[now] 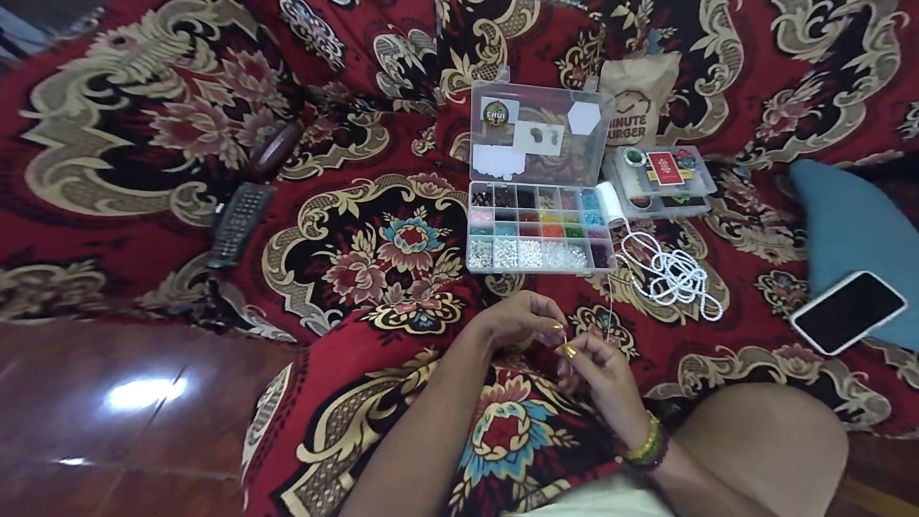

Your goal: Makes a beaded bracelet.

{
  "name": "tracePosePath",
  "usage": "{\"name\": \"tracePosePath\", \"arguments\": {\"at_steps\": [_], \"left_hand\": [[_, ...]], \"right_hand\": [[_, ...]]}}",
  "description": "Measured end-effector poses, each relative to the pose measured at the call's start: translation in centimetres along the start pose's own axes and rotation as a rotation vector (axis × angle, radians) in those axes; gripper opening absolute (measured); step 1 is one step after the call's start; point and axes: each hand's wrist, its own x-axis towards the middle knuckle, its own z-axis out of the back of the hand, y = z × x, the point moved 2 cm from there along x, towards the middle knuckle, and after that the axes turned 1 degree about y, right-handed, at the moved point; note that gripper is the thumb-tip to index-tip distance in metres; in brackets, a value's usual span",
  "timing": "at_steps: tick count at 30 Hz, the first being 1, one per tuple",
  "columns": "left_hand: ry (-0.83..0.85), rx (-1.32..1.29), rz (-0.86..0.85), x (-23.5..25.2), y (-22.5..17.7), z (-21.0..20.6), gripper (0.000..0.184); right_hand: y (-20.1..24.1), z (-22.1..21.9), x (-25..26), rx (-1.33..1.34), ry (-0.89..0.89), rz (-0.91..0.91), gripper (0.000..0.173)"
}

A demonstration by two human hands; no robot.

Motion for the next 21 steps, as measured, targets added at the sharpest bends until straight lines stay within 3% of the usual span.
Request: {"name": "tracePosePath", "arguments": {"at_steps": [21], "left_hand": [[0.082,0.051,0.000,0.01,0.00,-0.06,0.018]], "right_hand": [[-0.05,-0.05,-0.12,0.010,0.013,-0.048,0.016]]}}
